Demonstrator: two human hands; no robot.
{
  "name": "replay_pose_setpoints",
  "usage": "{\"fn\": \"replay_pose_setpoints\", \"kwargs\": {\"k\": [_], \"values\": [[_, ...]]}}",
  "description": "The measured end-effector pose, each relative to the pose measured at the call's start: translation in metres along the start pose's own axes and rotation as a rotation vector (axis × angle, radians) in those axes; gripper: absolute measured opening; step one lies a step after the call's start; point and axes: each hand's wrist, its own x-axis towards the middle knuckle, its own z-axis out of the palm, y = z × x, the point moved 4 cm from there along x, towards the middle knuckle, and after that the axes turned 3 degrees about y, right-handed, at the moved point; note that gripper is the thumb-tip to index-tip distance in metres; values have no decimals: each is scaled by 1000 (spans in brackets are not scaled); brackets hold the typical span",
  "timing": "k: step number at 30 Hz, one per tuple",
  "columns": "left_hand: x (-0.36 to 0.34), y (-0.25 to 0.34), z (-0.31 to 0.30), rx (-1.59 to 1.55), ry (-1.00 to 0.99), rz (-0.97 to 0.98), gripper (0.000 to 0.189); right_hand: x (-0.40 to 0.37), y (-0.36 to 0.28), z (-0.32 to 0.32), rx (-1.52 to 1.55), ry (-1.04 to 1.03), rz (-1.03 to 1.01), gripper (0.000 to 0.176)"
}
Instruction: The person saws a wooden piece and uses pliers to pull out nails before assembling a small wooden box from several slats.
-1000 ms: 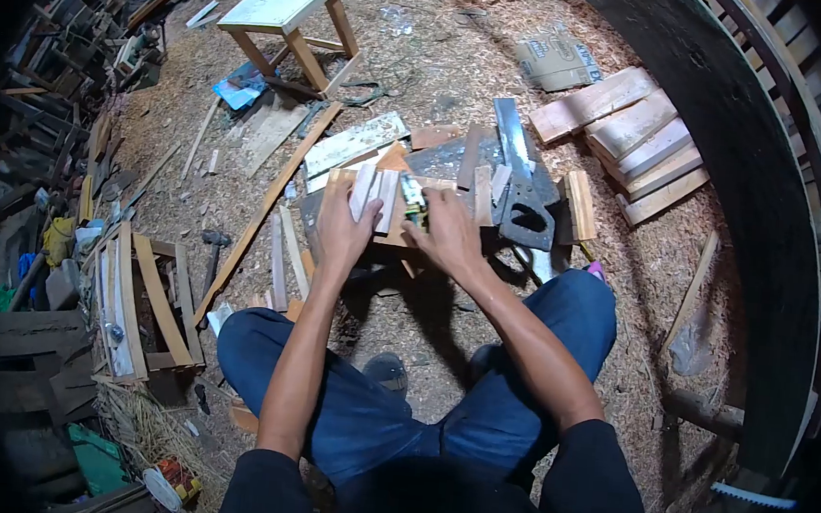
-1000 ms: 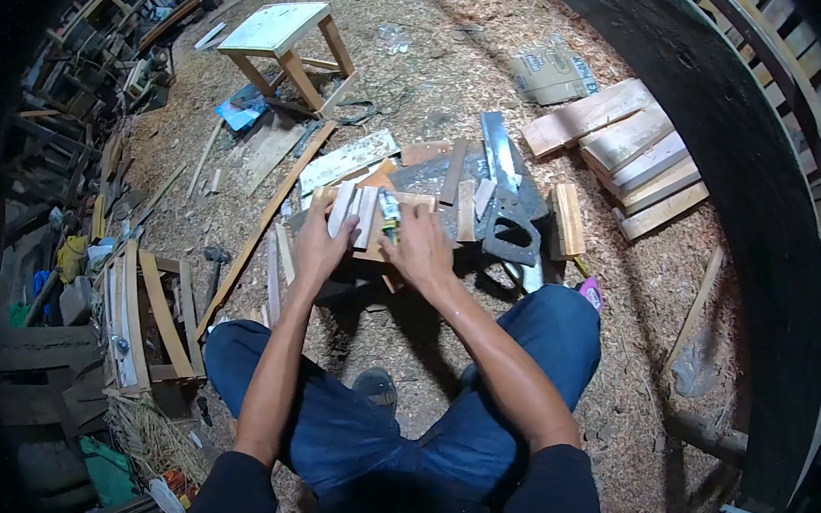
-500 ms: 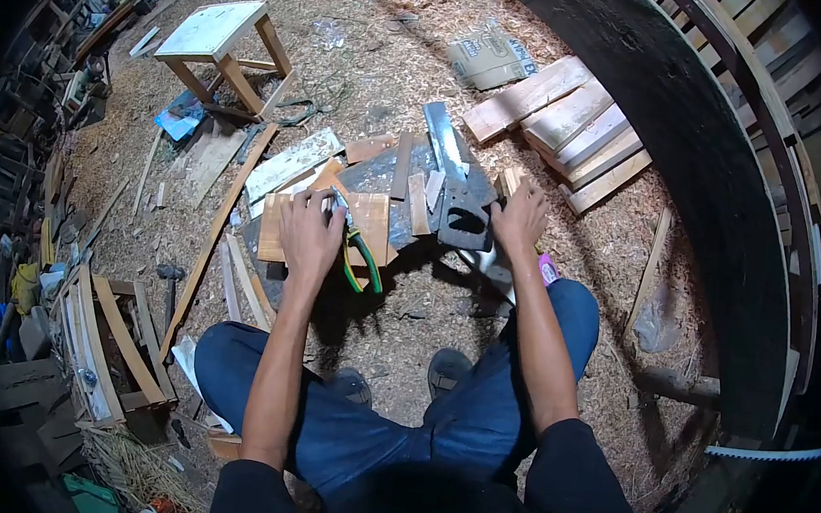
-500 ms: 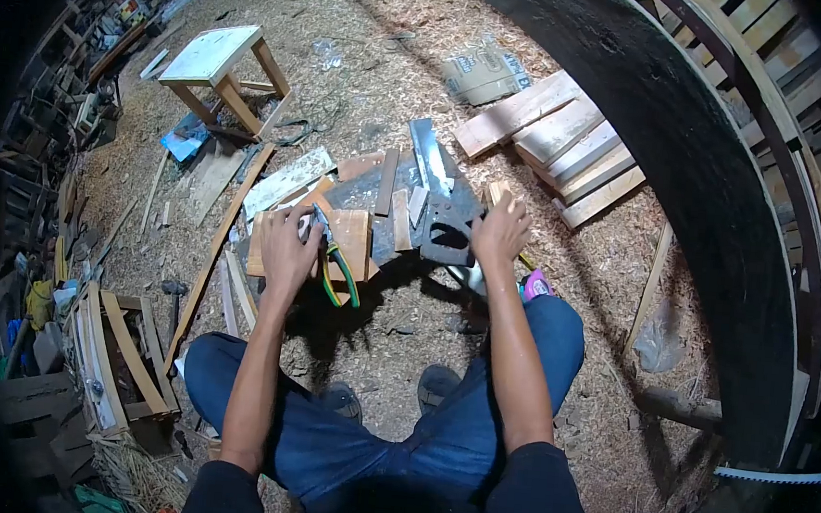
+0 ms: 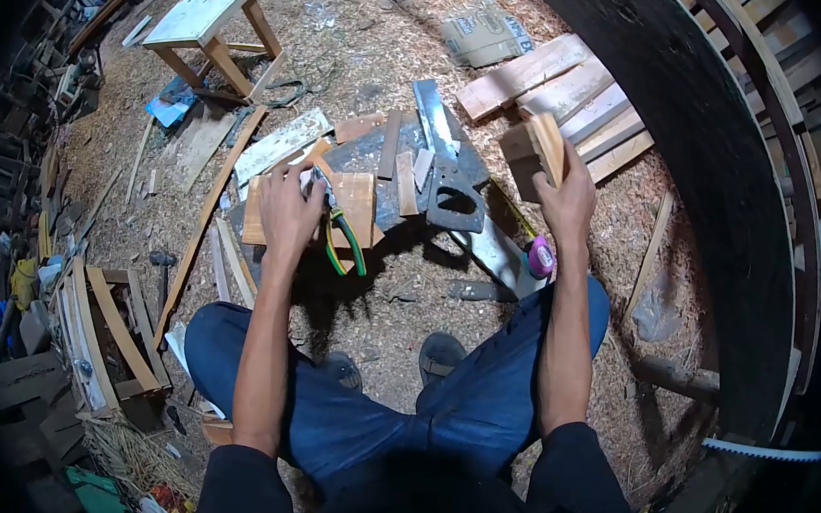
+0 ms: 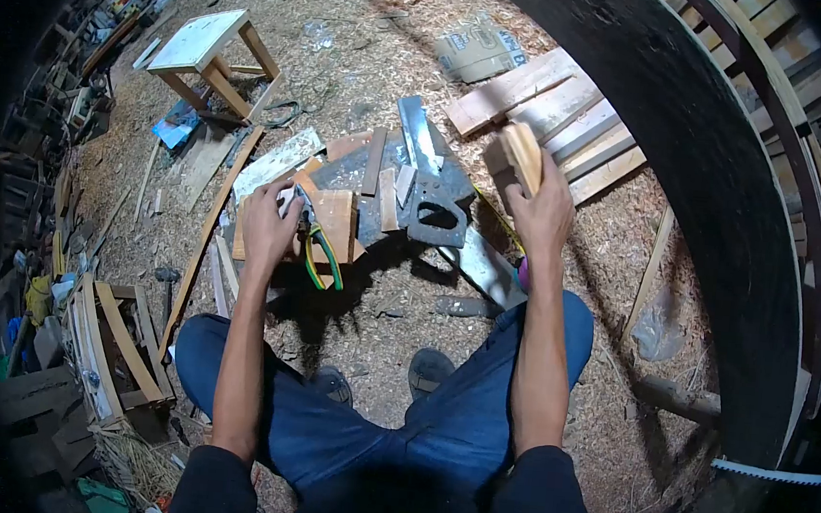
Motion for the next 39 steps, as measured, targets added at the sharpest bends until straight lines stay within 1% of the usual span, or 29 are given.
{"fn": "replay_pose_setpoints", "kwargs": {"k": [1, 2, 3, 5, 6, 7, 8, 10, 13, 15, 16, 17, 19, 20, 21, 23, 24, 26, 27, 29, 30, 31, 33, 34, 35, 37, 38, 39], "values": [[0, 0, 1, -22, -37, -10, 38, -1, -8, -3, 88, -12, -43, 66], [-1, 2, 2, -22, -15, 36, 38, -4, -16, -4, 114, 23, -158, 64], [-2, 5, 1, -18, -15, 40, 38, -9, -30, -9, 150, 7, -206, 63], [-5, 11, -4, -154, -41, 51, 39, -19, -55, -12, 236, -11, -360, 60], [-6, 12, -6, -145, -37, 49, 39, -27, -69, -12, 275, -18, -403, 58], [-7, 12, -7, -186, -56, 42, 40, -32, -80, -10, 292, 10, -510, 60], [-10, 11, -9, -226, -75, 33, 41, -39, -90, -9, 283, -8, -548, 60], [-15, 7, -16, -154, -58, 35, 41, -51, -109, -12, 300, -51, -621, 62], [-21, -7, -22, -31, -68, 28, 42, -63, -127, -6, 303, -113, -678, 64], [-24, -17, -25, -121, -57, -13, 41, -70, -136, -3, 310, -102, -711, 68], [-23, -20, -29, -96, -13, 23, 42, -73, -139, 0, 310, -108, -728, 68], [-24, -26, -31, -89, -7, 16, 42, -75, -143, 2, 309, -114, -744, 69], [-25, -18, -46, -256, -18, -4, 46, -80, -153, 2, 314, -118, -782, 70], [-28, -9, -56, -220, 36, 119, 56, -83, -159, 1, 311, -121, -811, 72], [-29, -1, -65, -215, 41, 110, 56, -86, -165, 0, 318, -126, -818, 72], [-34, 23, -81, -303, 52, 261, 68, -92, -179, -5, 351, -110, -867, 75], [-36, 27, -84, -300, 54, 253, 68, -95, -185, -5, 355, -116, -870, 75], [-41, 32, -92, -389, 115, 354, 73, -100, -196, -3, 471, -184, -894, 77], [-40, 25, -95, -385, 116, 348, 73, -101, -200, 0, 476, -190, -896, 77], [-36, 5, -102, -477, 75, 268, 72, -105, -208, 4, 560, -221, -960, 79], [-39, 4, -108, -444, 166, 310, 60, -106, -211, 7, 555, -246, -953, 75], [-43, 2, -110, -440, 169, 303, 60, -103, -214, 13, 559, -252, -957, 75], [-51, -6, -118, -367, 238, 185, 57, -99, -217, 17, 668, -127, -969, 70], [-51, -13, -121, -350, 255, 140, 57, -95, -214, 15, 659, -148, -852, 62], [-52, -20, -125, -341, 263, 112, 58, -89, -213, 7, 650, -98, -831, 56], [-52, -42, -123, -363, 193, 26, 69, -81, -201, 16, 695, -178, -645, 51], [-54, -49, -123, -365, 193, 21, 69, -78, -195, 24, 684, -207, -604, 47], [-55, -53, -123, -416, 196, -30, 64, -79, -193, 28, 681, -210, -606, 47]]}}
